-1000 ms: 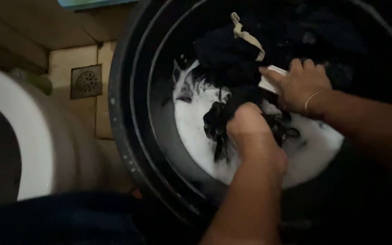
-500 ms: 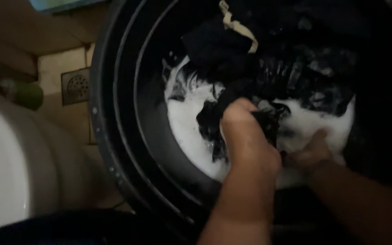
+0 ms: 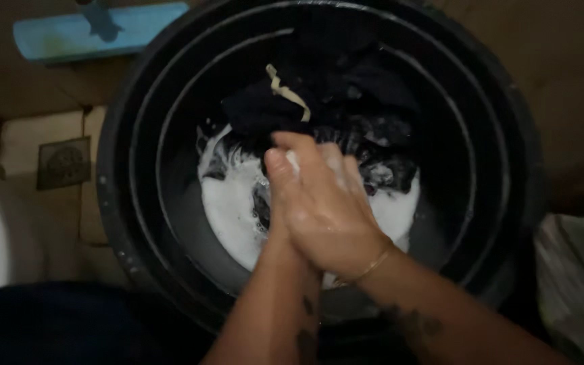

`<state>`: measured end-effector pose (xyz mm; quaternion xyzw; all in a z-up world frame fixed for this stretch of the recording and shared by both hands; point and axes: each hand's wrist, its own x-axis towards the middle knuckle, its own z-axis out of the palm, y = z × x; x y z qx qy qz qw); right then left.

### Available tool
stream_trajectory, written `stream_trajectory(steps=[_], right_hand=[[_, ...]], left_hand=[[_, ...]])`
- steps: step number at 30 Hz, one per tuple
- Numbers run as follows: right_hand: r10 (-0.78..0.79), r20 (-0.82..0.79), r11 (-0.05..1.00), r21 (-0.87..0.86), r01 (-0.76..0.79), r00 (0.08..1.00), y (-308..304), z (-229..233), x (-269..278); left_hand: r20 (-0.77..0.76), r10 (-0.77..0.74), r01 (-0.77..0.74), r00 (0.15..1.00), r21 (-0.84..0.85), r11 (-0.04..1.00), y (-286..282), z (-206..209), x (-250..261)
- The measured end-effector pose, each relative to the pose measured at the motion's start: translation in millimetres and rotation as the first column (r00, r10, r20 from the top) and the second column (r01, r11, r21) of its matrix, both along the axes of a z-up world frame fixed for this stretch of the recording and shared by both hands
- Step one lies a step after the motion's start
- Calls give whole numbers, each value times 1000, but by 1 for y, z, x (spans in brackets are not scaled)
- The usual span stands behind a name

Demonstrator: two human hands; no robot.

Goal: The person hand-washes dark-colored clothes in a black bucket filled with soapy water. They repeatedly submerge, agitate, and wring the garments to clean them.

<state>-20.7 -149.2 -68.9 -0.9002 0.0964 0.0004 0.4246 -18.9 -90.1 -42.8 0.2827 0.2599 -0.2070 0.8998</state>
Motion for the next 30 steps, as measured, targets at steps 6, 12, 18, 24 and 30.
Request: stream_trajectory(steps=[6,12,18,24,30], right_hand=[[-167,-370,804,485,343,914,-39,33,18],[8,-506,732,591,340,863,-57,52,31],[-76,-667,956,163,245,741,-102,31,21],[-68,-598,959,182,218,799,-120,24,17],[236,-202,844,527,-98,950,-104,74,27]], left_hand=[[-209,-67,86,976,85,993,-11,8,-27],[-107,-108,121,988,128,984,2,56,-19],[-18,-298,297,954,167,940,46,88,-6],[-147,43,-18,988,166,986,68,65,-15],[129,-63,65,990,-12,998,66,84,-12]])
